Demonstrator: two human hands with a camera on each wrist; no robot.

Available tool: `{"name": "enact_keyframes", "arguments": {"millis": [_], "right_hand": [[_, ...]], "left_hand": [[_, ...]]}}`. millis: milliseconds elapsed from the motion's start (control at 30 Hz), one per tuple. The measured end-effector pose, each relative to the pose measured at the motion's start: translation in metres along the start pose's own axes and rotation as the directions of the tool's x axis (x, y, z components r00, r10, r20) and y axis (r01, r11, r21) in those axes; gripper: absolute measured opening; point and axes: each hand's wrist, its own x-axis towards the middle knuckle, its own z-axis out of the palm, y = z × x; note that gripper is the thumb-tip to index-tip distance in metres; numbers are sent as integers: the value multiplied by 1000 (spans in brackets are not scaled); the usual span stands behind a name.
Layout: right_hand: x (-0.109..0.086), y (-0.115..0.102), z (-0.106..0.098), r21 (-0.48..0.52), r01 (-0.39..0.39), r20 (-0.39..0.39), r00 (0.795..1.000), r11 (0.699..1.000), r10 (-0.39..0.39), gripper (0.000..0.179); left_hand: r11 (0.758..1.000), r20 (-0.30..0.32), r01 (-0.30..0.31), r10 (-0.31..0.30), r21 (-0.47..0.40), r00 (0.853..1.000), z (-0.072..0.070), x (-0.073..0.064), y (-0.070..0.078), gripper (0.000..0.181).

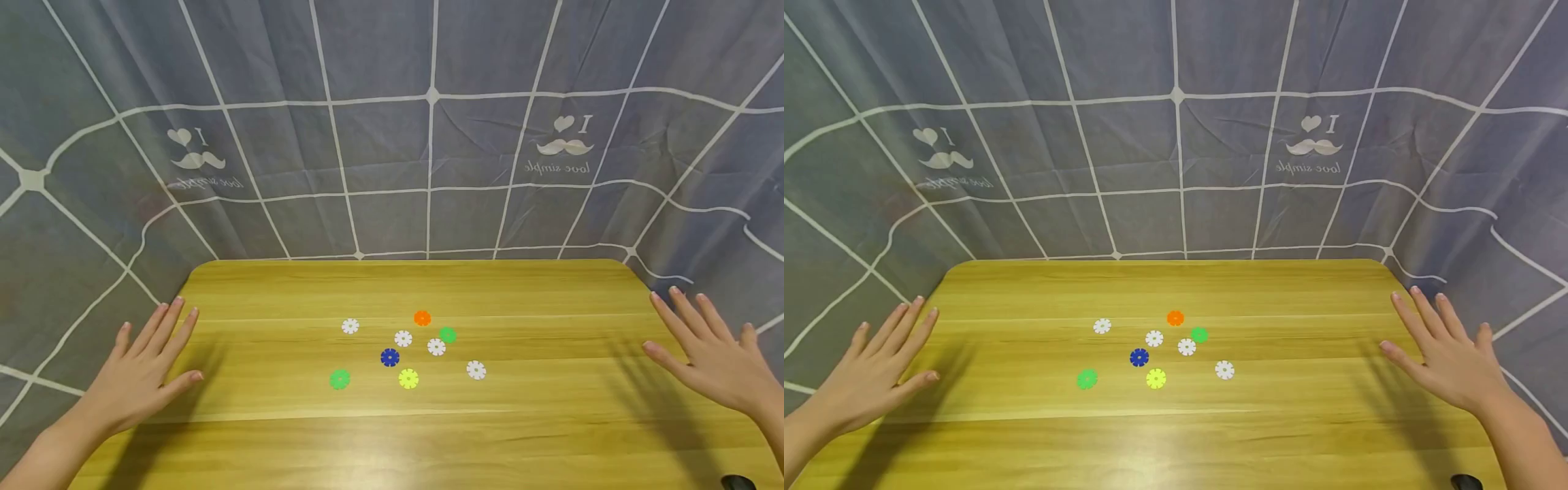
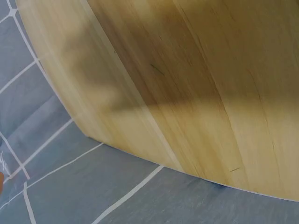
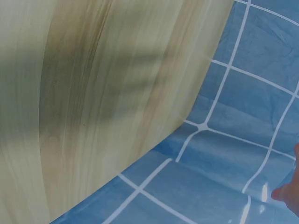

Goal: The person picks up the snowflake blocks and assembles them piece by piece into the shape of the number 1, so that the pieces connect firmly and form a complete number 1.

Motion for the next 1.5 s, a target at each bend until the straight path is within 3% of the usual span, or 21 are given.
{"name": "enact_keyframes", "arguments": {"millis": [433,500,567,633,700,833,900,967,1000,1033,1100,1133,1233,1300,1367,1500], "right_hand": [[4,-3,2,27,23,-40,999,999,-22,85],[6,-3,2,90,46,-88,995,995,-38,87],[10,-6,1,222,85,-129,990,971,-57,86],[14,-10,-2,358,82,-131,991,930,-37,83],[17,-16,-3,488,41,-97,995,872,8,78],[21,-24,-1,629,-73,-28,993,774,117,67],[23,-28,4,719,-69,-15,993,691,115,58],[25,-33,11,826,-53,1,996,560,93,51],[27,-37,15,868,-53,17,997,495,78,49],[28,-42,18,892,-58,34,997,447,63,48],[32,-51,26,922,-89,77,996,377,47,45],[33,-56,30,924,-110,102,994,365,42,42],[38,-72,40,893,-173,190,982,415,0,40],[41,-83,47,875,-205,252,966,439,-51,49],[44,-92,54,866,-223,301,947,448,-109,59],[50,-109,68,874,-245,348,918,420,-189,62]], "left_hand": [[998,-42,-42,41,-38,998,-1,9,5,92],[995,-45,-27,22,-101,999,-1,12,7,91],[969,-31,14,-22,-246,999,-2,15,13,87],[912,4,76,-81,-402,997,-4,17,21,82],[833,51,138,-131,-535,990,-4,21,31,74],[716,152,227,-168,-661,974,3,30,50,58],[657,209,266,-166,-705,964,11,34,57,56],[610,255,295,-154,-735,954,20,39,62,57],[593,280,308,-141,-744,949,24,41,65,58],[582,306,316,-119,-750,945,27,44,67,59],[566,358,325,-56,-758,932,33,50,71,60],[554,383,331,-24,-764,923,35,53,73,59],[531,438,344,57,-774,897,41,63,79,59],[530,455,352,72,-772,888,44,69,85,59],[538,452,350,65,-767,890,48,73,91,57],[552,411,322,41,-769,911,56,84,103,52]]}}
